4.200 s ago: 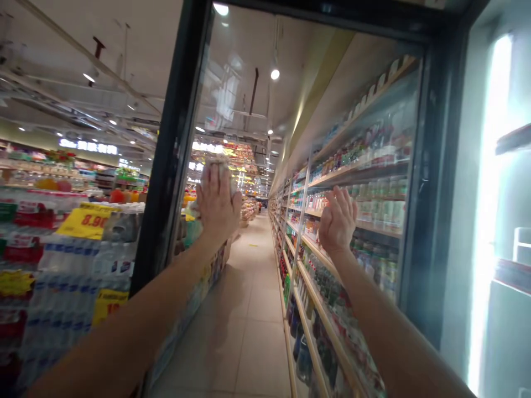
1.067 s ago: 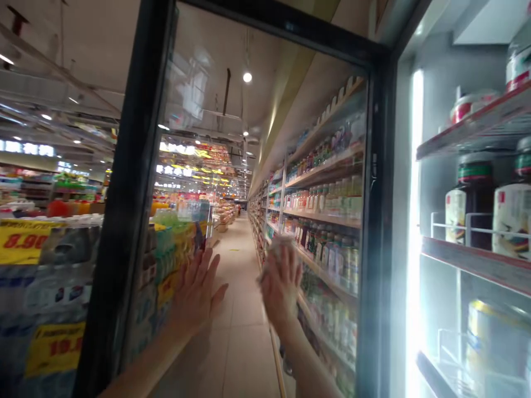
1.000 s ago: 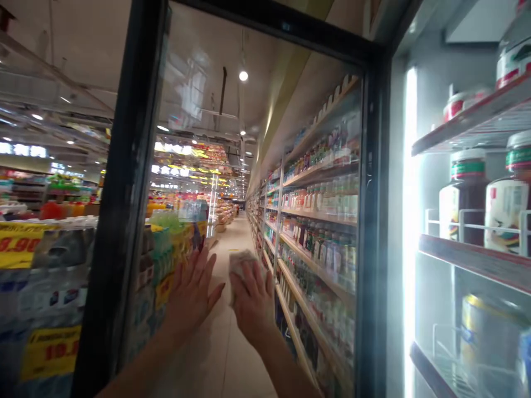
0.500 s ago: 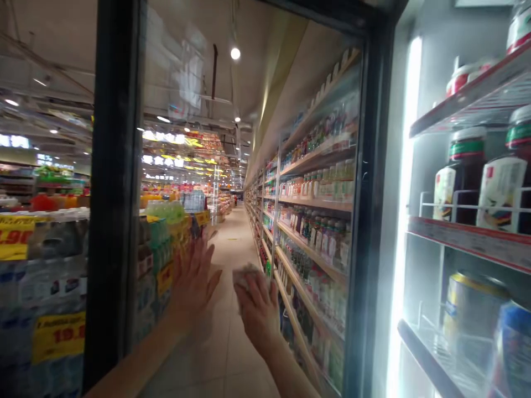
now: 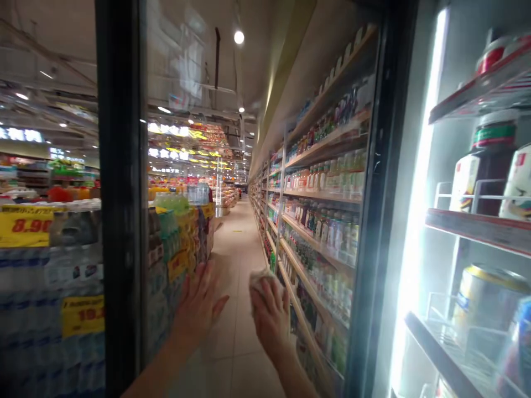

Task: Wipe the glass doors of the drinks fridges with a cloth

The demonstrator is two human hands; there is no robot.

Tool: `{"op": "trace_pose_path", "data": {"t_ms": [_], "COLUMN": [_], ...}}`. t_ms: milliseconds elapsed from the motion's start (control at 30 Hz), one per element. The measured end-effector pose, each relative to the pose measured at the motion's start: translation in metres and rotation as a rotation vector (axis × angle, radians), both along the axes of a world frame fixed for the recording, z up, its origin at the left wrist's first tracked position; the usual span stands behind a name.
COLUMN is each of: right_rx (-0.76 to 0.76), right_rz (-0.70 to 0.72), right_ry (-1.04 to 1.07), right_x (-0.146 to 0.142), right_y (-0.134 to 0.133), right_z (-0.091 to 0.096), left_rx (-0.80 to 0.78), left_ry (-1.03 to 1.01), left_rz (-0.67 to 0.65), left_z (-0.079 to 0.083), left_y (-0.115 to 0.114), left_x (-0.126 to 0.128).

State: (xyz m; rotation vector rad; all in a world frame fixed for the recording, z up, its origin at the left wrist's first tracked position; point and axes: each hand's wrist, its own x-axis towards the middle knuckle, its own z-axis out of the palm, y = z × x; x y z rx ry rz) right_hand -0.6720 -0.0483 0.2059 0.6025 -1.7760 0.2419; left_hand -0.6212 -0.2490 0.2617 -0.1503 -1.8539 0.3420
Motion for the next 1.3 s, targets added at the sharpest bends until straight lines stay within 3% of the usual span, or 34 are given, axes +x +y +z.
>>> {"op": "trace_pose_path", "data": {"t_ms": [133,200,233,367,433,500,600,667,733,833,900,967,1067,1133,1200,1300], "right_rx": [-0.417,-0.518,-0.468,0.011,0.071,-0.047,-0.376,-0.488,-0.373,-0.025,0.065,-0.065,-0.462,-0.610,-0.517,-0.115], "right_rz": [-0.199,-0.210,-0.176,0.059,0.070,-0.033,-0.215,-0.239,-0.168,-0.018,0.011,-0.051,-0.202,-0.246,-0.202,-0.048], "right_ry": [-0.026,-0.021,-0.021,-0.041,-0.031,-0.035,-0.066,-0.065,-0.065,-0.100,-0.104,-0.098,-0.093,-0.077,-0.068,-0.082], "right_x": [-0.019,-0.018,-0.013,0.012,0.014,0.004,-0.016,-0.019,-0.010,0.006,0.008,-0.003,-0.027,-0.034,-0.029,-0.011], "right_y": [0.059,0.057,0.046,-0.011,-0.007,0.025,0.078,0.082,0.058,0.015,0.014,0.041,0.091,0.100,0.082,0.043], "right_z": [0.005,0.009,0.009,-0.014,-0.029,-0.037,-0.032,-0.023,-0.018,-0.023,-0.028,-0.030,-0.019,-0.008,-0.004,-0.010], "left_rx": [0.051,0.082,0.088,0.092,0.107,0.120,0.119,0.110,0.090,0.067,0.070,0.080,0.088,0.084,0.081,0.079], "left_ry": [-0.066,-0.092,-0.097,-0.100,-0.110,-0.130,-0.142,-0.131,-0.106,-0.072,-0.071,-0.082,-0.098,-0.087,-0.065,-0.043], "left_rz": [-0.018,-0.033,-0.038,-0.019,-0.002,0.006,0.026,0.036,0.022,-0.007,-0.006,0.002,0.016,0.015,0.007,-0.015], "left_z": [-0.003,-0.003,-0.002,-0.003,-0.009,-0.020,-0.038,-0.045,-0.048,-0.046,-0.044,-0.044,-0.045,-0.046,-0.048,-0.049], "left_y": [0.003,0.004,0.005,0.006,0.007,0.007,0.007,0.006,0.005,0.004,0.004,0.005,0.006,0.006,0.004,0.001], "left_x": [0.005,0.005,0.005,0.006,0.008,0.012,0.017,0.018,0.017,0.016,0.016,0.016,0.016,0.015,0.014,0.012]}}
